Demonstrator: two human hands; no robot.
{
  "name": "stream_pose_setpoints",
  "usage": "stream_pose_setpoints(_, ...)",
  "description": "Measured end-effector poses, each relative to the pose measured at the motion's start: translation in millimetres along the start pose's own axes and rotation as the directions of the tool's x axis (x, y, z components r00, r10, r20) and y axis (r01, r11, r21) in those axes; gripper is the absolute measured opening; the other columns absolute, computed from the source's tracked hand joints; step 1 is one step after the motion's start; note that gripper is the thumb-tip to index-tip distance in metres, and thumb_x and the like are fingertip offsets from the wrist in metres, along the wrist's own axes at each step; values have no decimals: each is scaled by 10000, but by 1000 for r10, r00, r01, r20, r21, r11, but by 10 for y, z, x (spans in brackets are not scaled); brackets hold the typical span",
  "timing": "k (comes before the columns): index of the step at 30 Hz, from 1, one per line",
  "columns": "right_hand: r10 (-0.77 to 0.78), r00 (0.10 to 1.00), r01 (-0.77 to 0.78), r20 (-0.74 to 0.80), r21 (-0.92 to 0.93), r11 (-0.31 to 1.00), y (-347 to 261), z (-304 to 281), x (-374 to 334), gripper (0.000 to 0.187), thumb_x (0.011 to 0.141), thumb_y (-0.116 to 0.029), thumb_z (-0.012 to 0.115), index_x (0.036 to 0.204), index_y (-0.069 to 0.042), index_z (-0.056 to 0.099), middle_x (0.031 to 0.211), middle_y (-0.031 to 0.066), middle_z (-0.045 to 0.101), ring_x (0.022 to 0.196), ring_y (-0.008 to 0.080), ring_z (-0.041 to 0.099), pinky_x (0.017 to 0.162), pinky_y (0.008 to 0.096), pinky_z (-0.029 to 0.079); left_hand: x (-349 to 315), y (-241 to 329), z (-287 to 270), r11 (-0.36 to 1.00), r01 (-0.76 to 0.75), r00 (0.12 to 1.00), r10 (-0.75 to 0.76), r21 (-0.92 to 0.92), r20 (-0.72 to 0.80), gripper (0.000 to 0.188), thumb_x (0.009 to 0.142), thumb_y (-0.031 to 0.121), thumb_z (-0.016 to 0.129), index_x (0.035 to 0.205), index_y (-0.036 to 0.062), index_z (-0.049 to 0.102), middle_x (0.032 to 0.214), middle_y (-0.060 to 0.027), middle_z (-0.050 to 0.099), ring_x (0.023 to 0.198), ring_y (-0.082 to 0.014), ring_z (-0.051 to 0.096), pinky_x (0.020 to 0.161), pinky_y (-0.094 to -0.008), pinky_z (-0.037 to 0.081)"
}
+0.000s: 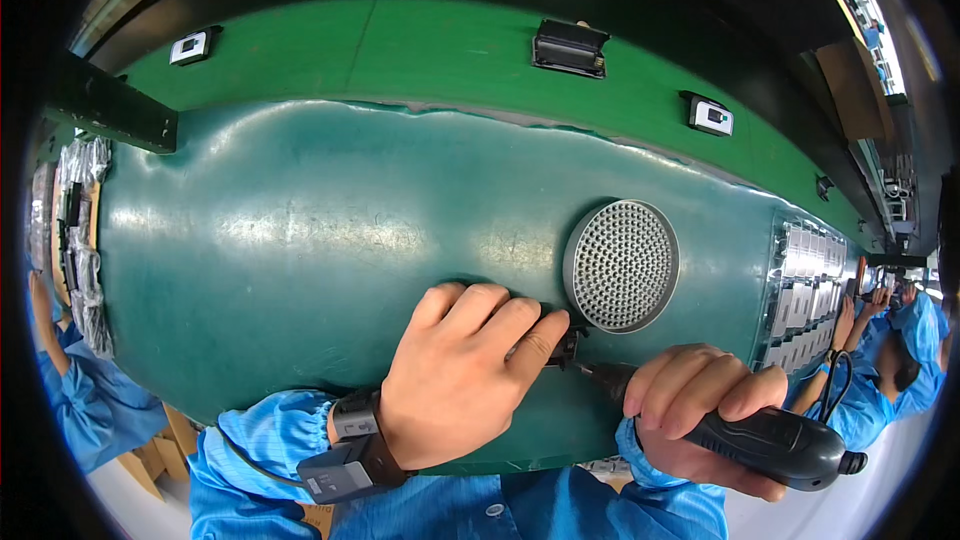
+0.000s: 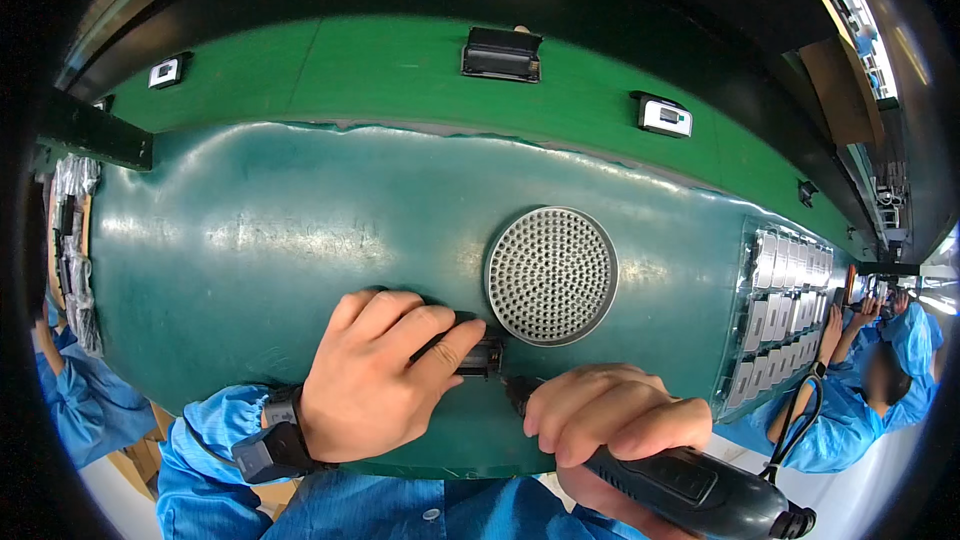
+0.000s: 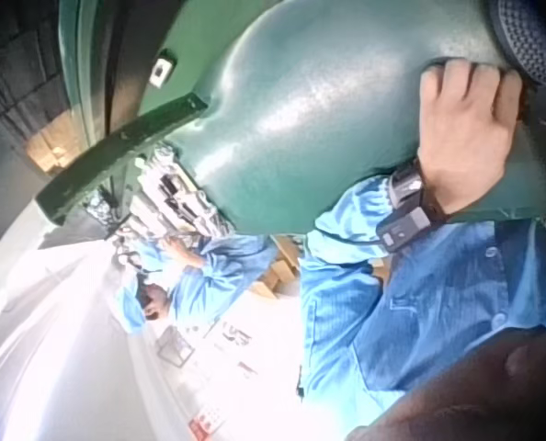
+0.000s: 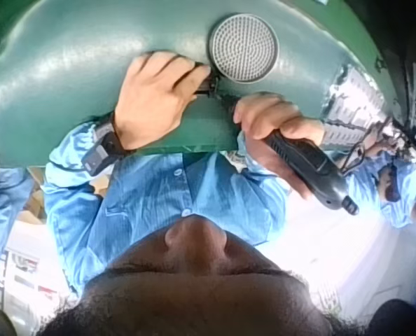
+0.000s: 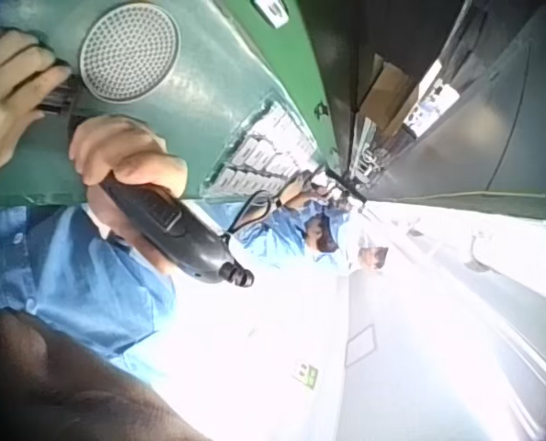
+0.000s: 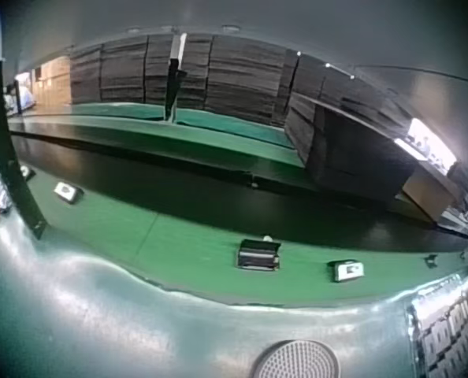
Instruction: Using an electric screwdriver to fasten screws into small black plastic components on an assembly line.
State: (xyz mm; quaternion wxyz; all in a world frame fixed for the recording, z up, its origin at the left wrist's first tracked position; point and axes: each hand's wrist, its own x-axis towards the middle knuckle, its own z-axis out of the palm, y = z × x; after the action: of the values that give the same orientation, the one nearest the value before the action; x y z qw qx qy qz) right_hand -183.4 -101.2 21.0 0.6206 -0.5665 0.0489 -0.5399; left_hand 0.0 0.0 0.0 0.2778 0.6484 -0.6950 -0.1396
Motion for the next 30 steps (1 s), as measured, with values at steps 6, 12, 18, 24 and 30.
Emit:
stream_pose_setpoints(6,-19,1000,19,-10,-12,1000,14,1,10,682,965,-706,646,1126,-58,509,745,124,621,561,234,589,466,386,534,-1,-32,-5,1000,7,1000,-7,-26,-30,550,694,195,854,1232,114,767,1139,-15,651,1099,-249,588,951,-418,444)
stream_pose_setpoints(12,-28,999,28,-40,-2,1000,16,21,9,686,964,-707,646,1123,-54,509,743,123,620,561,234,585,464,388,530,-8,-25,-8,999,13,999,-14,-33,-30,553,688,189,858,1229,116,769,1139,-13,650,1099,-248,587,948,-418,442)
stream_pose_setpoints(18,2,1000,-3,-11,-27,1000,50,81,11,688,946,-698,677,1123,-53,518,734,121,623,555,233,589,464,388,531,-22,-53,-23,999,20,999,-21,-33,-27,550,687,188,856,1225,110,773,1139,-13,649,1097,-248,586,944,-418,442)
stream_pose_setpoints(24,-15,1000,17,17,-92,996,108,187,5,674,937,-685,700,1104,-58,517,711,103,627,511,224,588,455,380,537,-48,-129,-74,999,13,999,-15,-42,-34,554,681,198,858,1220,106,775,1137,-15,648,1092,-249,585,939,-420,447)
stream_pose_setpoints(30,-54,998,55,16,-86,995,83,38,-21,664,945,-681,693,1098,-60,514,713,95,628,513,210,596,428,355,541,-16,-37,3,998,29,999,-31,-53,-45,557,674,201,870,1216,113,778,1136,-16,645,1100,-251,585,952,-426,447)
